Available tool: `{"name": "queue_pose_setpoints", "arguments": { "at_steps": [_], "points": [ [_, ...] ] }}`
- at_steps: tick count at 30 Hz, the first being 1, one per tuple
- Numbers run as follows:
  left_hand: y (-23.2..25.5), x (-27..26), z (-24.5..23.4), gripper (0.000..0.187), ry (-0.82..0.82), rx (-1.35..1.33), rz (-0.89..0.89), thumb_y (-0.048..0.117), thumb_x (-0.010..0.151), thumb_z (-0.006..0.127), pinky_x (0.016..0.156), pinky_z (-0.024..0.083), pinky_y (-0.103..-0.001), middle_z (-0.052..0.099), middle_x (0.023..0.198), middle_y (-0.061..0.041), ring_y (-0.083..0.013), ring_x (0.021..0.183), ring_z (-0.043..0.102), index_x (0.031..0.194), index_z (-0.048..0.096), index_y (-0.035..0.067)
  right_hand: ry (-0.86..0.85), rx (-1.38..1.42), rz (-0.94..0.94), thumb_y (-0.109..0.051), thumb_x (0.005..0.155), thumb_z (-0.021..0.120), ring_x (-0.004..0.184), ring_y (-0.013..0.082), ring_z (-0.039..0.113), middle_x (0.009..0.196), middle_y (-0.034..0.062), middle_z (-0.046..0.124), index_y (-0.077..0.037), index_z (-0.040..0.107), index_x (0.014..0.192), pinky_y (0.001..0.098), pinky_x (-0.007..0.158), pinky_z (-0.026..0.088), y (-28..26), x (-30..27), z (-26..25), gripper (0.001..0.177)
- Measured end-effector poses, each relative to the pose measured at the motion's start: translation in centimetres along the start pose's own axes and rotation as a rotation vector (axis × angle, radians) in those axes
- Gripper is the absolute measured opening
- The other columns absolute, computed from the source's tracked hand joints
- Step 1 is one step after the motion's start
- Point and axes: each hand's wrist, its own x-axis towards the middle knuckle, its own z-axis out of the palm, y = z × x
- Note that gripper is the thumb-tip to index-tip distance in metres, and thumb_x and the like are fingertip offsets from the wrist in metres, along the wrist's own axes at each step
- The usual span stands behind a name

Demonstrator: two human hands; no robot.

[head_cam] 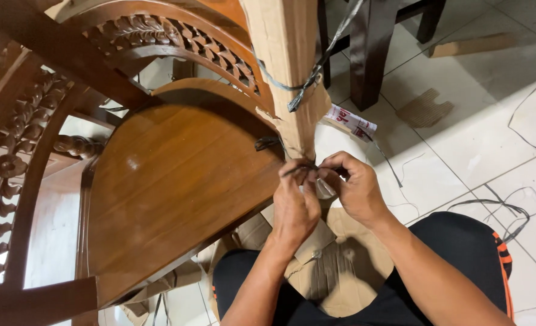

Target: Wrapping wooden furniture with cardboard and securing it with plastic ties using a metal hook

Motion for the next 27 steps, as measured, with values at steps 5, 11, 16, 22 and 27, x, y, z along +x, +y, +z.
{"name": "queue_pose_setpoints", "arguments": {
  "at_steps": [5, 11, 16, 22, 27],
  "points": [
    [-1.0, -0.6, 0.5, 0.042, 0.159, 0.175, 0.408, -0.001, 0.088, 0.062, 0.077, 0.058, -0.044, 0.069, 0.094, -0.019, -0.0386, 0.079, 0.068, 0.129, 0.051, -0.007, 0.035, 0.099, 0.158, 0.004, 0.09, 0.076, 0.078, 0.0108, 0.06, 0.085, 0.0078, 0.07, -0.002, 0.075, 0.098, 0.0291, 0.074, 0.057, -1.2, -0.5, 0.4, 0.01],
    [-0.4, -0.6, 0.5, 0.046, 0.112, 0.171, 0.393, 0.003, 0.086, 0.069, 0.07, 0.055, -0.042, 0.069, 0.092, -0.012, -0.034, 0.078, 0.066, 0.128, 0.05, 0.0, 0.097, 0.083, 0.138, 0.0, 0.091, 0.077, 0.075, 0.0088, 0.06, 0.083, 0.0061, 0.071, -0.003, 0.074, 0.097, 0.0261, 0.07, 0.056, -1.1, -0.6, 0.4, 0.008],
    [-1.3, -0.9, 0.6, 0.039, 0.115, 0.105, 0.387, -0.002, 0.084, 0.069, 0.072, 0.057, -0.043, 0.07, 0.089, -0.012, -0.0358, 0.077, 0.067, 0.119, 0.052, 0.001, 0.081, -0.149, -0.177, 0.004, 0.087, 0.078, 0.075, 0.0232, 0.072, 0.085, 0.0109, 0.074, -0.006, 0.079, 0.098, 0.0342, 0.069, 0.059, -1.4, -0.6, 0.0, 0.014],
    [-1.2, -0.9, 0.0, 0.045, 0.126, 0.102, 0.383, -0.006, 0.08, 0.071, 0.075, 0.058, -0.043, 0.073, 0.092, -0.013, -0.0352, 0.082, 0.071, 0.12, 0.052, 0.0, 0.027, -0.35, -0.617, 0.001, 0.092, 0.071, 0.079, 0.0327, 0.07, 0.095, 0.0132, 0.07, -0.004, 0.079, 0.105, 0.0408, 0.07, 0.059, -0.9, -0.2, -0.2, 0.016],
    [-1.1, -1.1, -0.4, 0.048, 0.144, 0.135, 0.383, -0.009, 0.079, 0.071, 0.075, 0.059, -0.041, 0.074, 0.095, -0.014, -0.0342, 0.083, 0.072, 0.123, 0.051, -0.003, 0.005, -0.434, -0.812, -0.003, 0.096, 0.071, 0.078, 0.0302, 0.069, 0.094, 0.0122, 0.07, -0.003, 0.078, 0.101, 0.0384, 0.07, 0.059, -1.1, 1.1, -0.4, 0.008]
  ]
}}
